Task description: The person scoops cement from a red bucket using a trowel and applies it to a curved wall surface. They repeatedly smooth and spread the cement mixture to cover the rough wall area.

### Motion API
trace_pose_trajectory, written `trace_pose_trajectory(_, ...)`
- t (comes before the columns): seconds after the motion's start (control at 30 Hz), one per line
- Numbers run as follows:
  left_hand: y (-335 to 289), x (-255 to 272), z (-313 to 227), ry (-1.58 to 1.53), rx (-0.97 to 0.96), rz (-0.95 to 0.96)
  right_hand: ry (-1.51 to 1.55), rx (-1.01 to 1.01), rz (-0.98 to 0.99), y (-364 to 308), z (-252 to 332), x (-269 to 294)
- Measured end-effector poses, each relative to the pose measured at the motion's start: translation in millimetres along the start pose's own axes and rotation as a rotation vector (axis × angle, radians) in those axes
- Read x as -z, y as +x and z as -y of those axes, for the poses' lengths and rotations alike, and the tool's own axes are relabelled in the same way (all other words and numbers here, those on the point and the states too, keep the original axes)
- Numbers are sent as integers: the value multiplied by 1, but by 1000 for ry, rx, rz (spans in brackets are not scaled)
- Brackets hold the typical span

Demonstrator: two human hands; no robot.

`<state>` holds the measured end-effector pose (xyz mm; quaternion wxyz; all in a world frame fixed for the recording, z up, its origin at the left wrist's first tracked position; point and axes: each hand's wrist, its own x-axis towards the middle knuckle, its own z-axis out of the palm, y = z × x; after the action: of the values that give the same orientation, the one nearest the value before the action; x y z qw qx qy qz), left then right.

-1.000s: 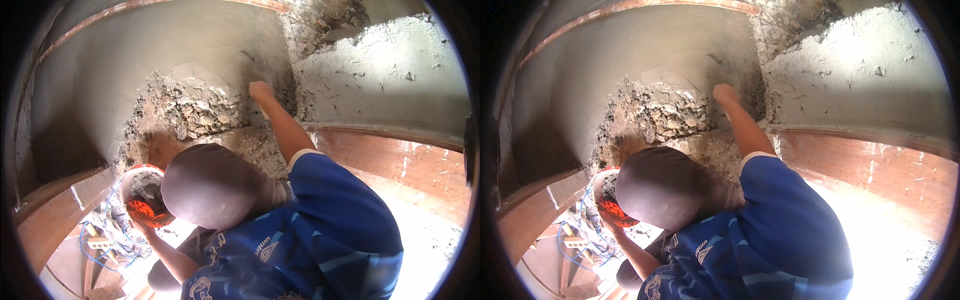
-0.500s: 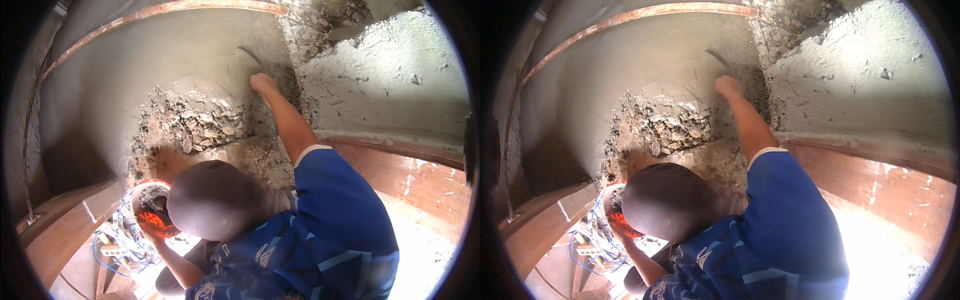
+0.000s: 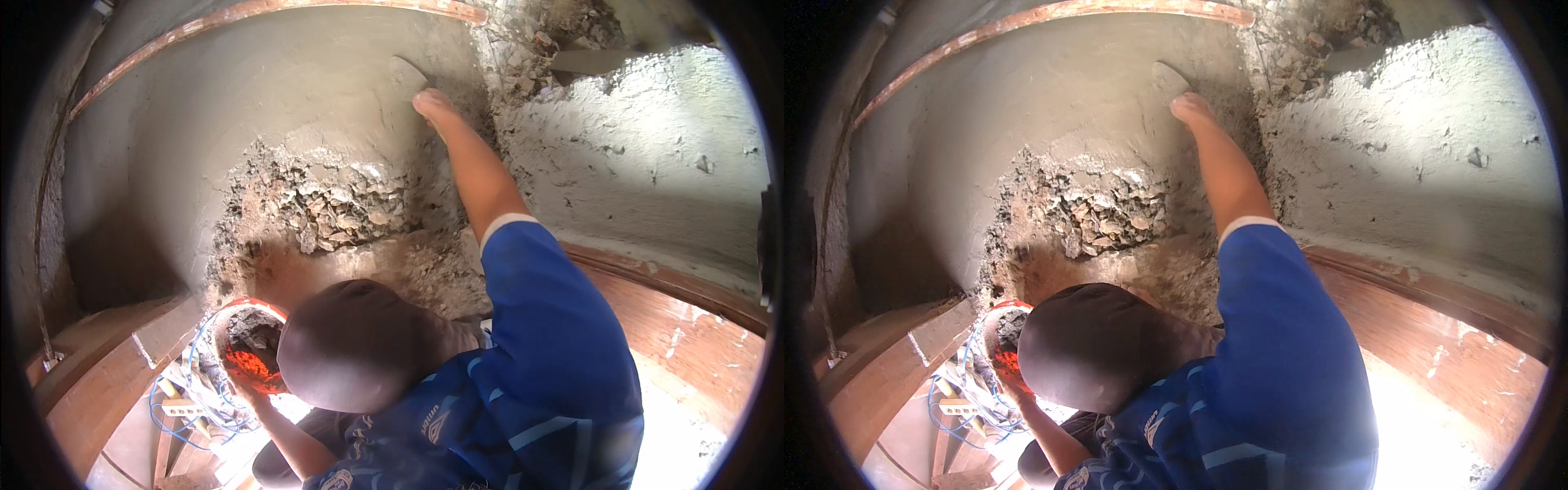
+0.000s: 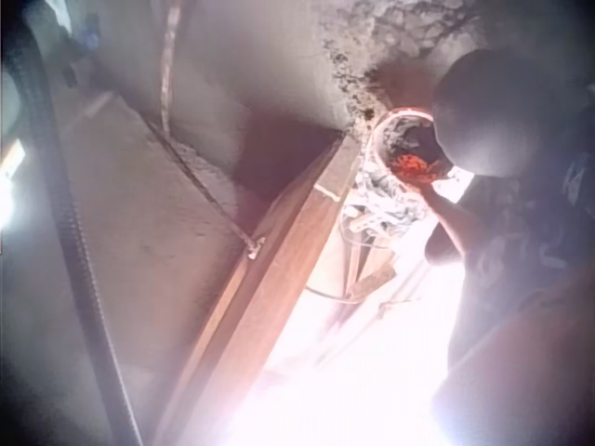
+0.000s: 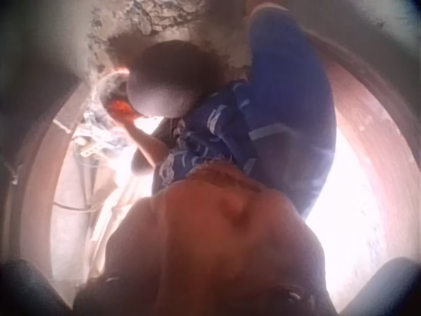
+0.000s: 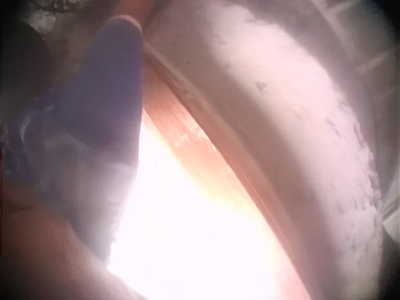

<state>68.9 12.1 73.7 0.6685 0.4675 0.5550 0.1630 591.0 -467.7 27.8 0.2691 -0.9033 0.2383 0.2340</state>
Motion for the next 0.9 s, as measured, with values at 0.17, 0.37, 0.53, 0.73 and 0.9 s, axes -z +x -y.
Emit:
trace_pose_trajectory(0.17,21,9,17,183,-54,-170,294,-208,-66,62,-76,12)
trace_pose_trajectory(0.37,23,28,14,77,-30,-38,293,-88,-123,-15,-12,33)
trace_pose_trajectory(0.53,14,0,10,166,1,-50,25,-189,13,37,-127,-1)
trace_pose_trajectory(0.73,18,21,10,105,-59,12,286,-340,-7,-62,-89,-29)
trace_pose_trajectory(0.9,9,-2,10,-21,31,35,-220,-222,104,-18,-164,-41)
